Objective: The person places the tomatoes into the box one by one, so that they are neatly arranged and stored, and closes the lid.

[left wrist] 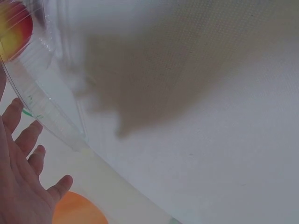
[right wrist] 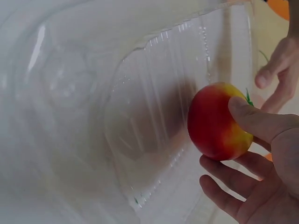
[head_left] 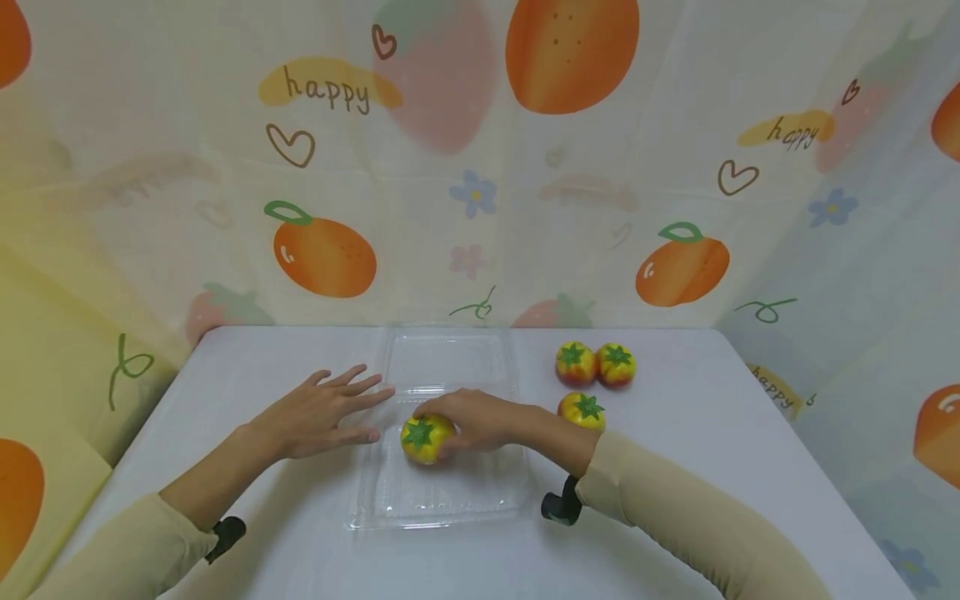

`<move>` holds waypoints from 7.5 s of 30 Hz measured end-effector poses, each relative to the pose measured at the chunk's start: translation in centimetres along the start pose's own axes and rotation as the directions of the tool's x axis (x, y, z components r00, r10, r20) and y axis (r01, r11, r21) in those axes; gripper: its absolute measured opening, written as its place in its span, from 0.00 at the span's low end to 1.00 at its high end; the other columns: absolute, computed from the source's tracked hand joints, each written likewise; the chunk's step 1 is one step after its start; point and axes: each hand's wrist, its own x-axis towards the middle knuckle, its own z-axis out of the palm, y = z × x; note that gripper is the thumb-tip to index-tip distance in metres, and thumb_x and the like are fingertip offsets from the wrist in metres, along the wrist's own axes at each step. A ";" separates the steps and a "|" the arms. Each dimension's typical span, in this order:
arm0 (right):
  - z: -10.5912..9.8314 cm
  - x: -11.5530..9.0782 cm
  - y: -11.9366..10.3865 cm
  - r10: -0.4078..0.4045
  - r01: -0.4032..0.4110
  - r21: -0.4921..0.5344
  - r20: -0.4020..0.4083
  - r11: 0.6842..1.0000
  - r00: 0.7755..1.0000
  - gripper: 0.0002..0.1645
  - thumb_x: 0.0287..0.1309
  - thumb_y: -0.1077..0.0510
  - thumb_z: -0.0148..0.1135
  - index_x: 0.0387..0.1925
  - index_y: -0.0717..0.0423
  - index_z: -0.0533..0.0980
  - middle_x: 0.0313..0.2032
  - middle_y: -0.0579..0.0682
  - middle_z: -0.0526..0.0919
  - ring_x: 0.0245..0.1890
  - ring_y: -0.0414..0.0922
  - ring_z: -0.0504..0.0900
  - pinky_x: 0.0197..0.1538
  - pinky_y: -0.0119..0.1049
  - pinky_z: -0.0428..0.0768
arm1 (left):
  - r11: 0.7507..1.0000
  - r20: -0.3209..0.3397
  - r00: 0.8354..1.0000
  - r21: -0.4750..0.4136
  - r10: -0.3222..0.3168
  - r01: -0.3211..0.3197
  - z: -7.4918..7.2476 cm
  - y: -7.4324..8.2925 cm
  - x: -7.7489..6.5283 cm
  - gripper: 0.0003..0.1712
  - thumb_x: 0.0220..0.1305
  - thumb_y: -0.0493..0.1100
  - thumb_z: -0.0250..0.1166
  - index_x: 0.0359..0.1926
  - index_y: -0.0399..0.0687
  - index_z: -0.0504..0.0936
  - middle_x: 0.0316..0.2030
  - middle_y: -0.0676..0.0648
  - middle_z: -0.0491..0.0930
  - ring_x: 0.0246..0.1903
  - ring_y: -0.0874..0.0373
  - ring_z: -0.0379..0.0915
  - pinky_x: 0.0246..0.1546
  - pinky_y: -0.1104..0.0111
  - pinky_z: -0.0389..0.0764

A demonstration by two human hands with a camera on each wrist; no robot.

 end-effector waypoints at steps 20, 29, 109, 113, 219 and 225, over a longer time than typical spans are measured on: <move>1.1 1.5 -1.6 0.004 -0.024 -0.192 -0.100 0.981 0.995 0.35 0.60 0.44 0.69 0.68 0.39 0.71 0.55 0.49 0.76 0.43 0.40 0.77 0.47 0.33 0.79 | 0.999 -0.035 0.999 0.021 0.030 -0.029 0.0 0.2 -0.1 0.37 0.67 0.68 0.54 0.72 0.59 0.70 0.69 0.44 0.68 0.72 0.39 0.56 0.62 0.34 0.62; 1.2 1.9 -2.0 -0.003 -0.025 -0.238 -0.116 0.971 0.993 0.34 0.61 0.45 0.68 0.68 0.39 0.71 0.56 0.49 0.74 0.41 0.40 0.79 0.46 0.31 0.80 | 1.000 -0.022 1.000 0.017 0.015 -0.014 0.0 0.2 -0.2 0.38 0.67 0.69 0.54 0.72 0.59 0.68 0.71 0.45 0.67 0.73 0.39 0.54 0.64 0.35 0.61; 4.4 -16.5 11.5 0.580 -0.329 0.537 -0.406 0.777 0.706 0.39 0.57 0.49 0.72 0.63 0.66 0.71 0.58 0.66 0.77 0.46 0.57 0.85 0.41 0.41 0.86 | 1.000 -0.015 1.000 0.017 0.010 -0.010 0.3 -0.2 -1.0 0.36 0.72 0.66 0.49 0.74 0.58 0.65 0.72 0.45 0.64 0.72 0.41 0.55 0.61 0.39 0.67; 4.0 -16.5 11.4 0.569 -0.325 0.530 -0.400 0.783 0.718 0.39 0.57 0.50 0.72 0.64 0.67 0.70 0.58 0.66 0.77 0.46 0.57 0.85 0.43 0.43 0.85 | 1.000 -0.017 1.000 0.020 0.011 -0.011 0.3 -0.3 -1.1 0.36 0.72 0.66 0.50 0.74 0.58 0.65 0.72 0.45 0.64 0.72 0.41 0.55 0.61 0.39 0.67; 2.8 -1.0 -3.2 -0.149 0.151 -0.027 0.052 0.988 0.987 0.37 0.57 0.41 0.70 0.67 0.42 0.72 0.56 0.37 0.81 0.46 0.31 0.79 0.53 0.30 0.77 | 0.999 -0.023 0.998 0.004 0.051 -0.051 0.3 0.0 -0.5 0.37 0.69 0.67 0.54 0.73 0.57 0.68 0.71 0.45 0.66 0.71 0.40 0.58 0.60 0.38 0.67; 2.8 -1.3 -3.4 -0.124 0.126 -0.025 0.054 0.992 0.991 0.37 0.57 0.42 0.70 0.68 0.39 0.71 0.58 0.38 0.80 0.48 0.34 0.80 0.53 0.31 0.78 | 0.999 -0.022 0.998 0.009 0.053 -0.053 0.2 0.1 -0.5 0.37 0.68 0.65 0.56 0.72 0.57 0.68 0.71 0.44 0.66 0.71 0.39 0.58 0.60 0.37 0.67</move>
